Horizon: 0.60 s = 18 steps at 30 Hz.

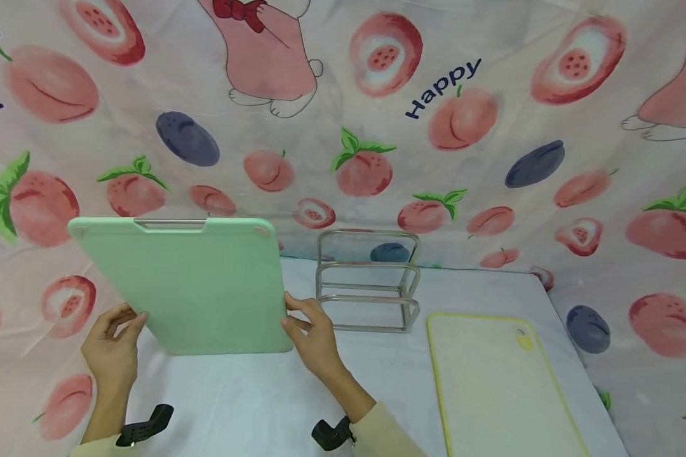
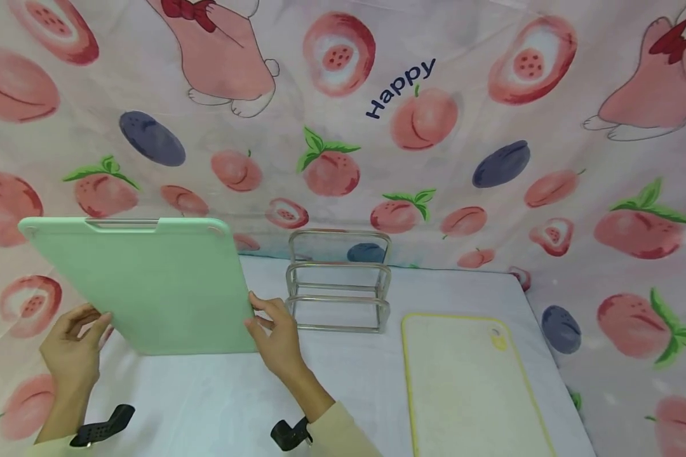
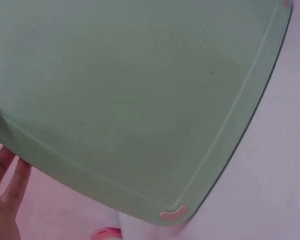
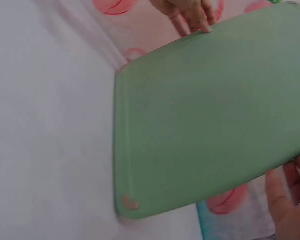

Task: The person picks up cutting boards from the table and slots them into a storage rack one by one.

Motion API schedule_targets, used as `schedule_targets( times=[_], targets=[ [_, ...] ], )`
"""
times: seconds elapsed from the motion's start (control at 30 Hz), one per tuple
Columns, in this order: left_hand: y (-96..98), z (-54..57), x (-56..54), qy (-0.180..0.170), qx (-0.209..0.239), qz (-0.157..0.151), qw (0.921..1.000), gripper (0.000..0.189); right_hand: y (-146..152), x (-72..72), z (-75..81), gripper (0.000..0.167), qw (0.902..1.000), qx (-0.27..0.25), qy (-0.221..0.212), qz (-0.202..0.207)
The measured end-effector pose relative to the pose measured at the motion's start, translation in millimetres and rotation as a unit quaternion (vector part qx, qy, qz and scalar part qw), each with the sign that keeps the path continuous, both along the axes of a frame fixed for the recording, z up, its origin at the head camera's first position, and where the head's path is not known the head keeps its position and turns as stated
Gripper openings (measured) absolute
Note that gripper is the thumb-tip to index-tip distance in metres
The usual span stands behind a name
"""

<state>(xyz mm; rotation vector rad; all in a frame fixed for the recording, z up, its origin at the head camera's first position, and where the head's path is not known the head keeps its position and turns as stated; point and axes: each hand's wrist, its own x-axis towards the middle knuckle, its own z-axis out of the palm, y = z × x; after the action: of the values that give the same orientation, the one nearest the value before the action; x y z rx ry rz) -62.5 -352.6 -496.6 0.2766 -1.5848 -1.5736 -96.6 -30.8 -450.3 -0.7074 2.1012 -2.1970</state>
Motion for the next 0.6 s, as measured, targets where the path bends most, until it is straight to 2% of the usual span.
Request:
schedule_targets(
  times=[0.07, 0.13, 0.23, 0.3, 0.37, 0.5, 0.6],
  targets=[
    [-0.2, 3.4, 1.8, -0.037, -0.05, 0.003, 0.998, 0.039, 0.0, -2.0, 4.2, 0.037, 0.9999, -0.004, -0.004, -0.015],
    [1.1, 6.5, 3.1, -0.061, -0.078, 0.006, 0.9951, 0.045, -0.5, -4.1, 6.4, 0.033, 0.9995, -0.006, -0.013, -0.028],
    [3.8, 9.7, 5.9, -0.092, -0.109, 0.014, 0.9896, 0.052, -3.4, -11.5, -3.4, 0.031, 0.999, -0.001, -0.006, -0.045],
    [4.3, 10.6, 7.8, -0.112, -0.117, 0.009, 0.9867, 0.058, -6.0, -17.2, -11.4, 0.03, 0.9975, 0.016, 0.031, -0.061],
    [3.7, 10.7, 9.9, -0.143, -0.141, 0.01, 0.9796, 0.064, -8.5, -23.5, -20.1, 0.029, 0.9933, 0.036, 0.079, -0.076],
    [1.4, 9.2, 12.5, -0.176, -0.166, 0.003, 0.9703, 0.074, -11.1, -28.8, -23.5, 0.033, 0.9795, 0.061, 0.17, -0.089],
    [0.4, 7.8, 12.7, -0.151, -0.17, 0.012, 0.9737, 0.072, -12.7, -29.2, -24.5, 0.039, 0.9725, 0.062, 0.206, -0.089]
  ],
)
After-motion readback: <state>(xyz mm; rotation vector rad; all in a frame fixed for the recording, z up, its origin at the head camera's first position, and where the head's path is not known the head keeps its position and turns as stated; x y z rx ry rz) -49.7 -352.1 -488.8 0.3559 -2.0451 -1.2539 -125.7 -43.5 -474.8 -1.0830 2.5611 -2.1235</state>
